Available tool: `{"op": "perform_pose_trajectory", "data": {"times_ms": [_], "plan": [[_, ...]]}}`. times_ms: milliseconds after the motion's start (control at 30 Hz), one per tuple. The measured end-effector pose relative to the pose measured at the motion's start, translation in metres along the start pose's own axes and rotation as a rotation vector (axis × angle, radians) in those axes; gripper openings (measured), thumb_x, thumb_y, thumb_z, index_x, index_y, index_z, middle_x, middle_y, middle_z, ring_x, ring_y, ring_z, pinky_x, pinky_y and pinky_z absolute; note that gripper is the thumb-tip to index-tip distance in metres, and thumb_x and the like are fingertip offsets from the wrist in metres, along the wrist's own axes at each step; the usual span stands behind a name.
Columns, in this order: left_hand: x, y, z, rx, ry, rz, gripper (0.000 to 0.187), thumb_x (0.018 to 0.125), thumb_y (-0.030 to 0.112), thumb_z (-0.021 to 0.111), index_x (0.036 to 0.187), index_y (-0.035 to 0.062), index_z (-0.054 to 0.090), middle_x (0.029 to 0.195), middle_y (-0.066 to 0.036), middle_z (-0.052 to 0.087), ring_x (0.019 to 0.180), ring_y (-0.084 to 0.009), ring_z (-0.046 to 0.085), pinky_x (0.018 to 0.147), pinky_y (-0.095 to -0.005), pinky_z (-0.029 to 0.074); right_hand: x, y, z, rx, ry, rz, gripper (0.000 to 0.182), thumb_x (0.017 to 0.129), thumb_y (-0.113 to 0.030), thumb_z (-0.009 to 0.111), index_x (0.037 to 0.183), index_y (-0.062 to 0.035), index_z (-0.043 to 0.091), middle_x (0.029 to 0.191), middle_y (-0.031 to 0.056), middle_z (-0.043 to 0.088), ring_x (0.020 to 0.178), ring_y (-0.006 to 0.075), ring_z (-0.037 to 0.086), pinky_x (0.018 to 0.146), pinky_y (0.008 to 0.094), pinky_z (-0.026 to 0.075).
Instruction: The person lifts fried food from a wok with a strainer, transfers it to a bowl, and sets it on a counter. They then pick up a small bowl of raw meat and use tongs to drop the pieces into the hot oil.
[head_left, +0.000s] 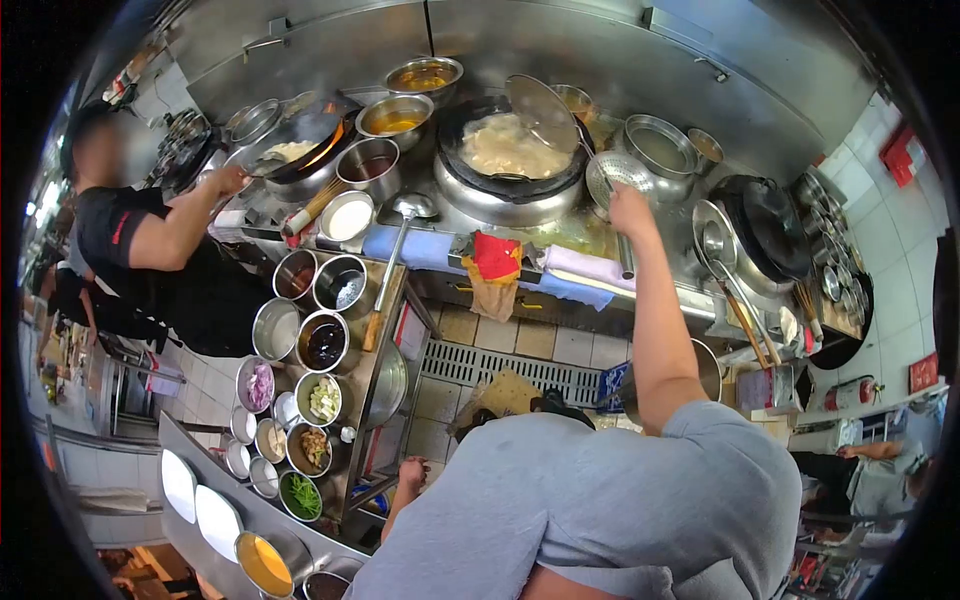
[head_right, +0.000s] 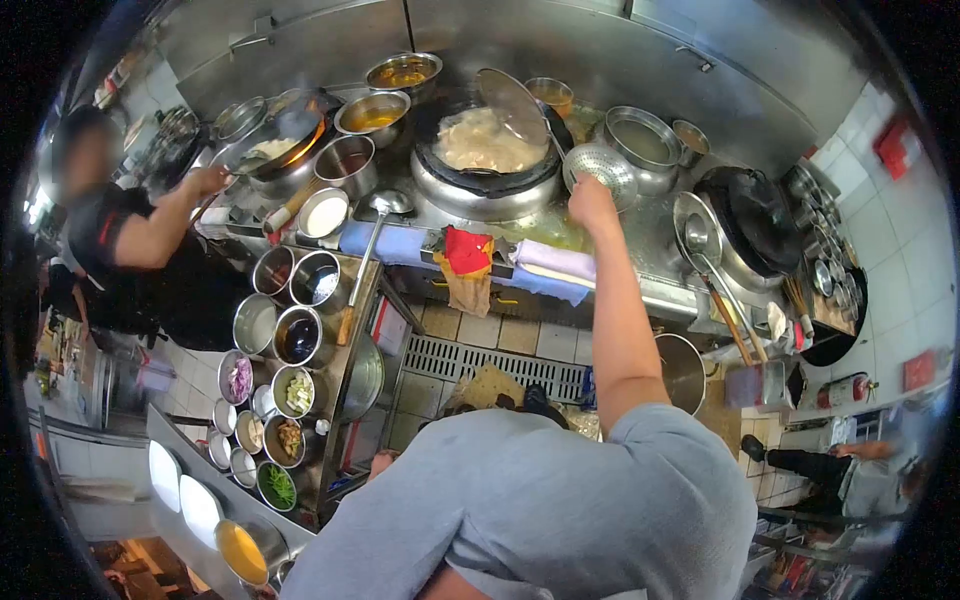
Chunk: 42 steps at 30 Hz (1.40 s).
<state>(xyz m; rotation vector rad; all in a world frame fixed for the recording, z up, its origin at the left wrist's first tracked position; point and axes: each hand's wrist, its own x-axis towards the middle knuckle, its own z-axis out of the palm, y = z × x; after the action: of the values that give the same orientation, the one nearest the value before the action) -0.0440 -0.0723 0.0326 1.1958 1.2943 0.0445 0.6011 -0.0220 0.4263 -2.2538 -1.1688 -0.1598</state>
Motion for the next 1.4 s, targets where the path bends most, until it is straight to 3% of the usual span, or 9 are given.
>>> {"op": "perform_pose_trajectory", "data": {"times_ms": [267, 467, 600, 633, 733, 833, 1033, 1233, 1400], "plan": [[-0.016, 0.048, -0.004, 0.181, 0.028, 0.162, 0.019, 0.081, 0.017, 0.04, 0.087, 0.0092, 0.056, 0.061, -0.004, 0.053, 0.04, -0.0117, 0.041, 0.033, -0.0278, 0.029, 0.032, -0.023, 0.033, 0.276, -0.287, 0.414, 0.023, 0.079, -0.012, 0.042, 0.091, 0.001, 0.058, 0.084, 0.0257, 0.059, 0.078, 0.0394, 0.057, 0.071, 0.0437, 0.045], [-0.033, 0.079, 0.013, 0.086, 0.078, -0.126, 0.019, 0.082, 0.02, 0.042, 0.09, 0.0081, 0.055, 0.06, -0.006, 0.051, 0.041, -0.0125, 0.039, 0.035, -0.0272, 0.029, 0.017, -0.033, 0.069, 0.002, -0.13, -0.059, 0.019, 0.072, -0.011, 0.049, 0.082, 0.0005, 0.06, 0.087, 0.0238, 0.059, 0.084, 0.036, 0.058, 0.073, 0.0416, 0.046], [0.036, -0.035, 0.007, 1.06, -0.061, 0.506, 0.027, 0.078, 0.023, 0.049, 0.099, 0.0117, 0.062, 0.091, -0.017, 0.062, 0.078, -0.0309, 0.061, 0.067, -0.0404, 0.049, 0.06, -0.077, 0.064, 0.17, -0.149, 0.168, 0.023, 0.071, -0.01, 0.05, 0.083, 0.0053, 0.061, 0.084, 0.0252, 0.06, 0.081, 0.0363, 0.06, 0.073, 0.0407, 0.047], [0.03, -0.032, 0.004, 0.956, -0.071, 0.282, 0.027, 0.077, 0.023, 0.051, 0.099, 0.0132, 0.063, 0.104, -0.019, 0.058, 0.097, -0.0325, 0.055, 0.083, -0.0405, 0.045, 0.067, -0.079, 0.067, 0.107, -0.06, 0.124, 0.024, 0.072, -0.012, 0.049, 0.084, 0.0045, 0.062, 0.086, 0.0235, 0.06, 0.079, 0.037, 0.06, 0.072, 0.0403, 0.047], [0.022, -0.007, 0.003, 0.955, 0.041, 0.257, 0.027, 0.077, 0.021, 0.049, 0.099, 0.0122, 0.063, 0.096, -0.019, 0.06, 0.09, -0.0303, 0.059, 0.076, -0.0399, 0.047, 0.089, -0.08, 0.091, 0.101, 0.012, 0.161, 0.023, 0.071, -0.011, 0.05, 0.083, 0.0028, 0.063, 0.085, 0.0239, 0.06, 0.081, 0.0372, 0.06, 0.073, 0.0411, 0.047], [-0.09, 0.155, 0.027, 0.351, 0.241, -0.368, 0.03, 0.079, 0.022, 0.044, 0.099, 0.0102, 0.063, 0.091, -0.016, 0.063, 0.085, -0.0286, 0.06, 0.073, -0.0372, 0.047, 0.096, -0.08, 0.062, -0.151, -0.235, 0.065, 0.02, 0.069, -0.008, 0.051, 0.08, 0.0011, 0.065, 0.087, 0.0241, 0.06, 0.084, 0.0357, 0.059, 0.072, 0.04, 0.047], [0.009, -0.014, -0.013, 0.535, 0.03, 0.112, 0.03, 0.079, 0.019, 0.042, 0.097, 0.0078, 0.063, 0.087, -0.015, 0.063, 0.083, -0.028, 0.06, 0.072, -0.0351, 0.047, 0.093, -0.082, 0.039, -0.101, -0.162, 0.049, 0.02, 0.07, -0.009, 0.051, 0.08, 0.0023, 0.064, 0.088, 0.0256, 0.059, 0.086, 0.0347, 0.059, 0.075, 0.0394, 0.047], [0.02, -0.016, -0.017, 0.962, 0.104, 0.441, 0.025, 0.077, 0.013, 0.047, 0.094, 0.0078, 0.064, 0.085, -0.015, 0.064, 0.079, -0.0273, 0.061, 0.069, -0.0345, 0.047, 0.051, -0.042, 0.041, -0.138, -0.308, 0.079, 0.023, 0.07, -0.008, 0.049, 0.086, -0.0003, 0.063, 0.088, 0.0247, 0.059, 0.083, 0.0364, 0.059, 0.074, 0.0416, 0.046], [-0.014, 0.06, -0.007, 0.129, 0.089, -0.044, 0.022, 0.079, 0.016, 0.046, 0.09, 0.0062, 0.062, 0.072, -0.012, 0.061, 0.053, -0.0187, 0.052, 0.045, -0.032, 0.04, -0.018, -0.044, -0.027, -0.051, -0.16, 0.054, 0.025, 0.071, -0.005, 0.047, 0.091, -0.0003, 0.06, 0.092, 0.0242, 0.058, 0.087, 0.038, 0.057, 0.077, 0.0435, 0.045]]}}
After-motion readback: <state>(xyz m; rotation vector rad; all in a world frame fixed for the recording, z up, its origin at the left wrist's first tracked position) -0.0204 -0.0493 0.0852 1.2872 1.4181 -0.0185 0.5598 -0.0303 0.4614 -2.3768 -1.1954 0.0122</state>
